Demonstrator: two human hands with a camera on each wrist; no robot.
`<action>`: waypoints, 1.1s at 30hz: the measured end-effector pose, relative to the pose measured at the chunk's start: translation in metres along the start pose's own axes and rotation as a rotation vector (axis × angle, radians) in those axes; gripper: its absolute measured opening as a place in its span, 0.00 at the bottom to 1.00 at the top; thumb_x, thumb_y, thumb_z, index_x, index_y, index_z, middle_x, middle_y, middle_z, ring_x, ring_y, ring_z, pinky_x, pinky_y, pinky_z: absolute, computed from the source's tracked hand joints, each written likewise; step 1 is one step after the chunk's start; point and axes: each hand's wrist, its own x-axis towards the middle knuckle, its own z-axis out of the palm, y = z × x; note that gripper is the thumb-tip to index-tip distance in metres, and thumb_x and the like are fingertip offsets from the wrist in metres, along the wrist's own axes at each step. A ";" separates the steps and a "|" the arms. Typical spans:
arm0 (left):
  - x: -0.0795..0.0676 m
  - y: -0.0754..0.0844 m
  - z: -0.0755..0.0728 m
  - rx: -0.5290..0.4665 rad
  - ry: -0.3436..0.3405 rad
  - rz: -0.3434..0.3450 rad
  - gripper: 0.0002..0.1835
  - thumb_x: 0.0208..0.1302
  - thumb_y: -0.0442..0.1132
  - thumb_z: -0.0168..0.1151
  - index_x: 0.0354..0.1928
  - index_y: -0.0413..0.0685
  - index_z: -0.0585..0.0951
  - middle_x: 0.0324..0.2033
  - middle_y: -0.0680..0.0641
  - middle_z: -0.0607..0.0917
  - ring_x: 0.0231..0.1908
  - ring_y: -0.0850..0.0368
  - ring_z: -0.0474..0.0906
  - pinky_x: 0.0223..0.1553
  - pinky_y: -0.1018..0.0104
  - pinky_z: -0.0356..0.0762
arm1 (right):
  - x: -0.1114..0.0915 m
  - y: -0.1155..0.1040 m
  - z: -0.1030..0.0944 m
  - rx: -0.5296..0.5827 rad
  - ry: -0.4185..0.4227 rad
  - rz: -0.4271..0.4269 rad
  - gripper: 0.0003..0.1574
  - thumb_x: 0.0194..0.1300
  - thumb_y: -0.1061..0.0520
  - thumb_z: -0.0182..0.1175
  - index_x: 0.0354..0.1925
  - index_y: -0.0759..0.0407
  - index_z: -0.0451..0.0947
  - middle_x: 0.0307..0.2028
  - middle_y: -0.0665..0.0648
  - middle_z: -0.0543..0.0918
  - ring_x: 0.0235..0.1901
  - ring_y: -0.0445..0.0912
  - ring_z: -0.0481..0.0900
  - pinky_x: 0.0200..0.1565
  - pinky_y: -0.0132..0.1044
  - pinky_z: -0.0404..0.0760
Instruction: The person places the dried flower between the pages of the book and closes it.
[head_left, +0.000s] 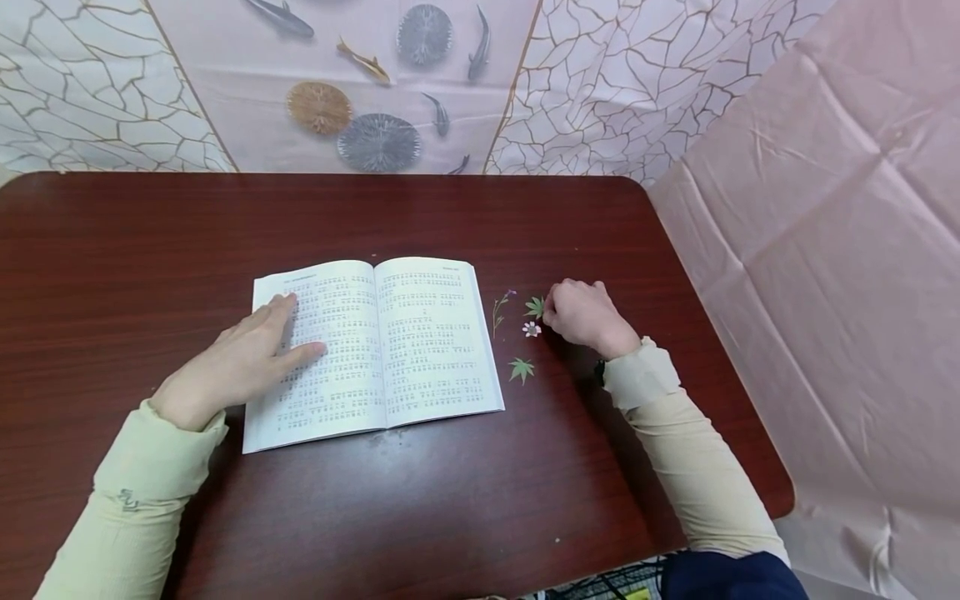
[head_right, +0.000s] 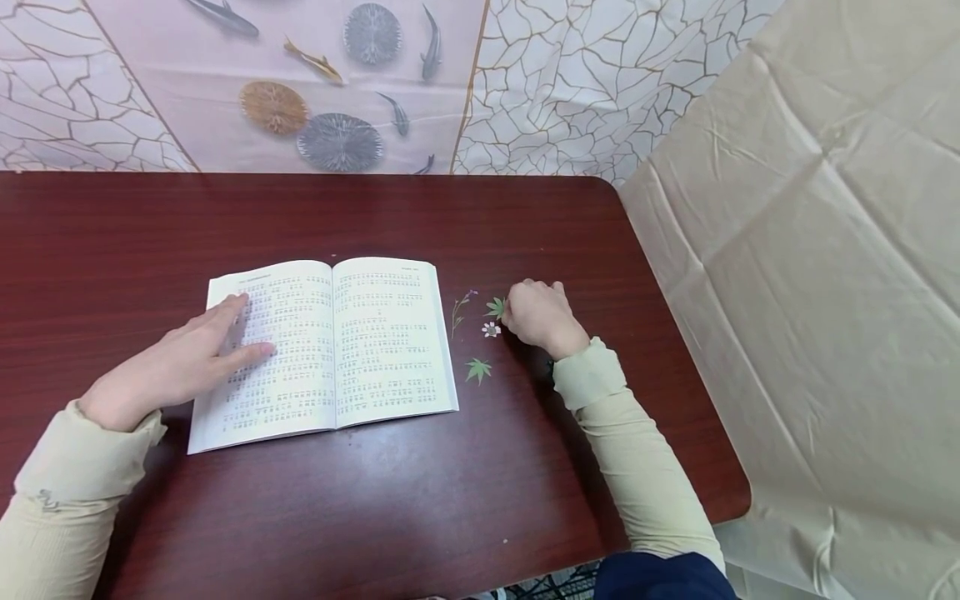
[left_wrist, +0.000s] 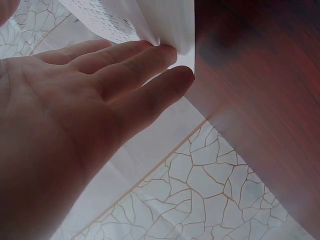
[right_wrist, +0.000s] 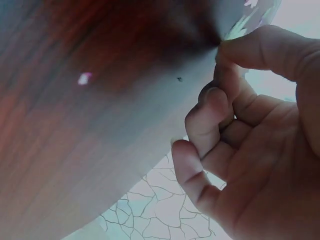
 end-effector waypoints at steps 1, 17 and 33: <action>0.000 0.000 0.000 -0.002 0.001 0.000 0.54 0.67 0.67 0.48 0.73 0.27 0.44 0.71 0.25 0.46 0.71 0.28 0.43 0.66 0.33 0.45 | 0.000 0.000 0.001 0.000 -0.001 -0.001 0.15 0.58 0.62 0.52 0.17 0.51 0.77 0.20 0.51 0.75 0.24 0.48 0.73 0.37 0.48 0.65; 0.000 0.001 0.001 -0.001 0.005 0.004 0.53 0.68 0.66 0.48 0.73 0.28 0.45 0.71 0.25 0.47 0.71 0.29 0.42 0.66 0.33 0.44 | -0.004 0.008 0.011 0.124 0.012 0.034 0.10 0.61 0.58 0.53 0.24 0.52 0.77 0.31 0.52 0.80 0.36 0.48 0.76 0.45 0.53 0.65; 0.000 -0.001 0.000 0.003 0.004 0.012 0.53 0.68 0.66 0.49 0.73 0.28 0.44 0.72 0.26 0.47 0.71 0.30 0.43 0.66 0.34 0.45 | -0.003 0.009 0.005 0.206 0.113 0.043 0.07 0.67 0.55 0.61 0.38 0.57 0.83 0.35 0.54 0.80 0.38 0.49 0.77 0.47 0.55 0.63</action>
